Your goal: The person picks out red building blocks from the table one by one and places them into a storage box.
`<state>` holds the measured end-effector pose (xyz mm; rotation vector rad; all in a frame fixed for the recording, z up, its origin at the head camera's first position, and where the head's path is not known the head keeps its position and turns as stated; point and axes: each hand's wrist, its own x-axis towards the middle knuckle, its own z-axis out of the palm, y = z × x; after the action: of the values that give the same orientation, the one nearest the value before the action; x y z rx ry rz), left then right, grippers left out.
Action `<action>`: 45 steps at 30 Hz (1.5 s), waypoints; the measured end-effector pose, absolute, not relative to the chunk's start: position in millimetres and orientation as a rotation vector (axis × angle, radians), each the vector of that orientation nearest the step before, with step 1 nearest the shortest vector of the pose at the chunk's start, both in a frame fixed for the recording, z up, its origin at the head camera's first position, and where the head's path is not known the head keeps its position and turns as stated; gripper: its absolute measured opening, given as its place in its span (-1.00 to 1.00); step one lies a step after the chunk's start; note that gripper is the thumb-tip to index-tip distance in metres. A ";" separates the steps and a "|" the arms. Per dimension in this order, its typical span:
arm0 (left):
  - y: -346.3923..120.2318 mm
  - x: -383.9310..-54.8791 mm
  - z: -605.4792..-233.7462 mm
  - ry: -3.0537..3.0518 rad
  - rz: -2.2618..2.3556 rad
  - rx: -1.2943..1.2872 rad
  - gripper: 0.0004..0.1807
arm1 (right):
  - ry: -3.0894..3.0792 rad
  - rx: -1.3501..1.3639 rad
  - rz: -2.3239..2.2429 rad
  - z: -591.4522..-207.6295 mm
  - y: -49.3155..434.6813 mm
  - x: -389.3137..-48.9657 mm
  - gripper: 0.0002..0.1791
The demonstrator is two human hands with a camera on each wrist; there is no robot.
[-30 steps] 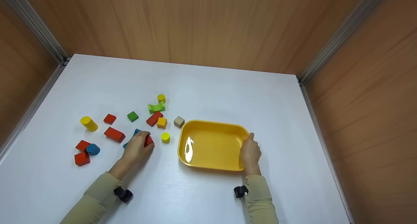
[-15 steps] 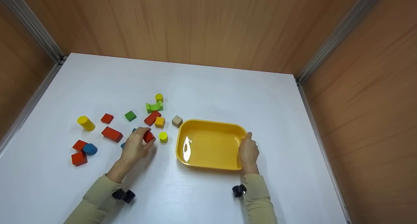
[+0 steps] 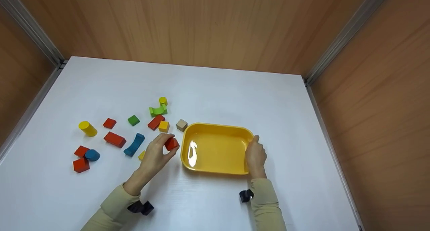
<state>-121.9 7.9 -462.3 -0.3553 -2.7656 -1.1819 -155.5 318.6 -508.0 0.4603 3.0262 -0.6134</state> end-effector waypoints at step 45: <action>82.8 -142.4 -495.2 -3.118 -0.657 -0.771 -0.93 | 3.038 0.454 -0.583 -508.5 318.1 -155.2 -0.77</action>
<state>-142.4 82.8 -495.2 -0.7714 -3.1185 -0.6568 -155.2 318.1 -508.5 0.4538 3.0384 -0.5826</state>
